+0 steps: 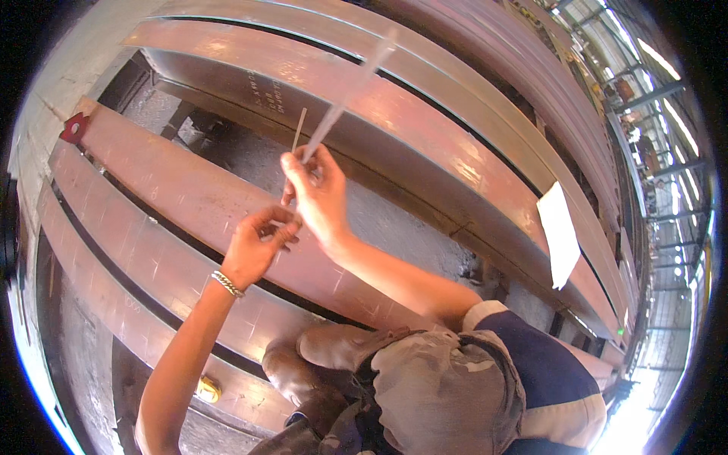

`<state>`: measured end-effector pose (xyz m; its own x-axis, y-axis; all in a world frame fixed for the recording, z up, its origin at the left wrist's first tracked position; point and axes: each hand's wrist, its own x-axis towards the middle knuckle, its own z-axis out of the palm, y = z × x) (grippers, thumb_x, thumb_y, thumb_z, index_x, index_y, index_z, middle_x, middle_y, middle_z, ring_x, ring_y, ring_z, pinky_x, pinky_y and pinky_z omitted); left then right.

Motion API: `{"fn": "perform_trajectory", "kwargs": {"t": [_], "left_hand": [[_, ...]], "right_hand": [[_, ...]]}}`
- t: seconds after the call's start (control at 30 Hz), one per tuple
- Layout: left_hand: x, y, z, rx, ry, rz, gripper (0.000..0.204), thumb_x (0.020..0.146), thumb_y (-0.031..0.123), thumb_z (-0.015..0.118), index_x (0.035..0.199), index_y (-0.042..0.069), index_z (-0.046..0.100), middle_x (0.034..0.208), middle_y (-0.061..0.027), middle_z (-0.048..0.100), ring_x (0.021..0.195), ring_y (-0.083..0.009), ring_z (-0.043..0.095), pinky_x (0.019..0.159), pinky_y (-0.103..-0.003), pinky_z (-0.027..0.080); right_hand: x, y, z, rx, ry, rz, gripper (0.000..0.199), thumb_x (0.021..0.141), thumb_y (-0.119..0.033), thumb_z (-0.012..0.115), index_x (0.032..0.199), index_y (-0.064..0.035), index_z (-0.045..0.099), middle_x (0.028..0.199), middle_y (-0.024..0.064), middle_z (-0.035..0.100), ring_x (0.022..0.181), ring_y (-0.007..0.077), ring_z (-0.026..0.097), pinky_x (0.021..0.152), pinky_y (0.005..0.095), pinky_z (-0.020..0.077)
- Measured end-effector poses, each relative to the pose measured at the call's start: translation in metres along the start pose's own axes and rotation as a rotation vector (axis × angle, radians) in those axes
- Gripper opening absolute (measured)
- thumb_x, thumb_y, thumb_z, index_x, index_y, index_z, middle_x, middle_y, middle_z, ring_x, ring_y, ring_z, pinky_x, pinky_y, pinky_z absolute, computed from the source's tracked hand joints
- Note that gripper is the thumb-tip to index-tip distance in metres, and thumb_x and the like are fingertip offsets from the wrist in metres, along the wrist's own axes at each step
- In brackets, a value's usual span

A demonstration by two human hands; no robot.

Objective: The person measures and marks curved metal sheets using a tape measure, a square, and a marker. They repeatedly measure distances, mark points, and draw lines on the metal surfaces.

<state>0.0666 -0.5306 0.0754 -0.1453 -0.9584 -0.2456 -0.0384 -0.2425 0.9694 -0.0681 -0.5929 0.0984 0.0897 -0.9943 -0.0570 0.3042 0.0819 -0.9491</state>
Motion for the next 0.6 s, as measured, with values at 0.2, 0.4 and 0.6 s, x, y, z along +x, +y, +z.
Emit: {"fn": "perform_trajectory", "kwargs": {"t": [0.2,0.4,0.6], "left_hand": [[-0.021,-0.04,-0.043,-0.046,-0.03,-0.159,0.03,0.102,0.027,0.064,0.117,0.001,0.062,0.113,-0.0104,0.071,0.098,-0.0208,0.072,0.08,-0.034,0.058],[-0.014,-0.062,-0.155,-0.134,0.598,-0.232,0.037,0.102,0.035,0.064,0.118,0.002,0.063,0.114,-0.0086,0.07,0.099,-0.0184,0.068,0.075,-0.03,0.053],[-0.021,-0.055,-0.201,-0.052,0.853,-0.189,0.033,0.103,0.028,0.061,0.119,-0.001,0.061,0.113,-0.0099,0.072,0.097,-0.0195,0.071,0.081,-0.033,0.056]], "right_hand": [[0.017,-0.037,-0.032,-0.003,-0.1,-0.169,0.025,0.105,-0.032,0.059,0.102,-0.0077,0.056,0.082,0.0013,0.052,0.078,0.017,0.067,0.072,0.0418,0.0632],[0.014,-0.084,-0.032,-0.161,-0.361,-0.379,0.028,0.109,-0.031,0.05,0.1,-0.0041,0.052,0.079,0.0038,0.052,0.072,0.0207,0.069,0.066,0.0423,0.0664],[0.007,-0.038,0.018,-0.272,-0.543,-0.211,0.016,0.108,-0.017,0.053,0.102,-0.0016,0.053,0.08,0.0043,0.057,0.077,0.0153,0.072,0.063,0.0303,0.0584]]}}
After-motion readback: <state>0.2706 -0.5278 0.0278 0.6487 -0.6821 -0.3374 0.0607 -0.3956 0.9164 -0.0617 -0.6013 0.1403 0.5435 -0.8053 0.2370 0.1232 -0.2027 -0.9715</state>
